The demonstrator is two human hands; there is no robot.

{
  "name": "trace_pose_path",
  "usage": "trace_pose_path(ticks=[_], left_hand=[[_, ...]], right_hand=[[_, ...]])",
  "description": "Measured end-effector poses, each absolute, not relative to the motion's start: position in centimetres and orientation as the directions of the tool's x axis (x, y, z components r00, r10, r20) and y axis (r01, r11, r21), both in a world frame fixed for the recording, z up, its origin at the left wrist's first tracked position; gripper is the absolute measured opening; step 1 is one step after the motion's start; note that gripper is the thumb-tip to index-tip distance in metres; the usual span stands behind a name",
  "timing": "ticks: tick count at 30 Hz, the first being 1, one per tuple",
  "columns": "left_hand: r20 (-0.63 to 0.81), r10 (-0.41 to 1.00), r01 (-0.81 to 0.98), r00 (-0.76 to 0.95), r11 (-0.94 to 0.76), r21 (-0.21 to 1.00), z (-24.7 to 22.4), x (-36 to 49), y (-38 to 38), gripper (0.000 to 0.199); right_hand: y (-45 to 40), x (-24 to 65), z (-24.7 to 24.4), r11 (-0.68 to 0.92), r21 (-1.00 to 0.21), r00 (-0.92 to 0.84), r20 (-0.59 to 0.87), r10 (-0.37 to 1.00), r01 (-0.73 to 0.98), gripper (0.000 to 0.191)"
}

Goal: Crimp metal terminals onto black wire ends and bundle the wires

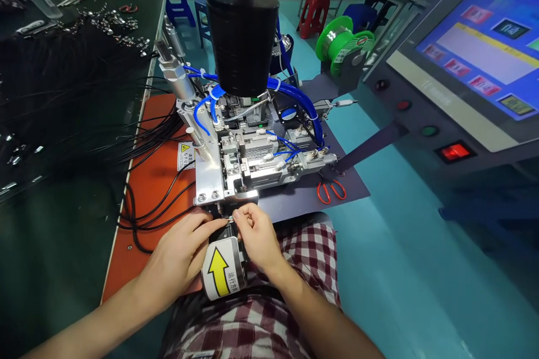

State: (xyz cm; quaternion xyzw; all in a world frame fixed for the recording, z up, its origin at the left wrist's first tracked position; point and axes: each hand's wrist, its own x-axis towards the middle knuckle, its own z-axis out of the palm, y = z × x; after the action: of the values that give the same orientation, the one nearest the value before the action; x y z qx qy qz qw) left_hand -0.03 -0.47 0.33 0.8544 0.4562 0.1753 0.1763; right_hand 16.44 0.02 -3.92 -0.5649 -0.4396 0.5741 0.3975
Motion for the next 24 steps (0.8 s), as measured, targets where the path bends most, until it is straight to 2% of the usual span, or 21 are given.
trace_pose_path(ticks=[4, 10, 17, 24], left_hand=[[0.141, 0.839, 0.689, 0.525, -0.516, 0.508, 0.31, -0.17, -0.46, 0.034], [0.071, 0.843, 0.734, 0.534, -0.503, 0.457, 0.59, 0.06, -0.61, 0.033], [0.059, 0.849, 0.729, 0.526, -0.485, 0.483, 0.54, -0.13, -0.51, 0.034], [0.057, 0.841, 0.728, 0.538, -0.497, 0.473, 0.42, -0.30, -0.63, 0.034]], right_hand=[[0.01, 16.63, -3.95, -0.270, -0.959, -0.032, -0.273, 0.961, 0.086, 0.026], [0.32, 16.42, -3.75, -0.460, -0.871, -0.132, -0.442, 0.887, -0.173, 0.032], [0.22, 17.19, -4.28, -0.419, -0.890, -0.112, -0.405, 0.907, -0.176, 0.034], [0.13, 17.13, -3.66, -0.406, -0.897, -0.142, -0.385, 0.912, -0.173, 0.028]])
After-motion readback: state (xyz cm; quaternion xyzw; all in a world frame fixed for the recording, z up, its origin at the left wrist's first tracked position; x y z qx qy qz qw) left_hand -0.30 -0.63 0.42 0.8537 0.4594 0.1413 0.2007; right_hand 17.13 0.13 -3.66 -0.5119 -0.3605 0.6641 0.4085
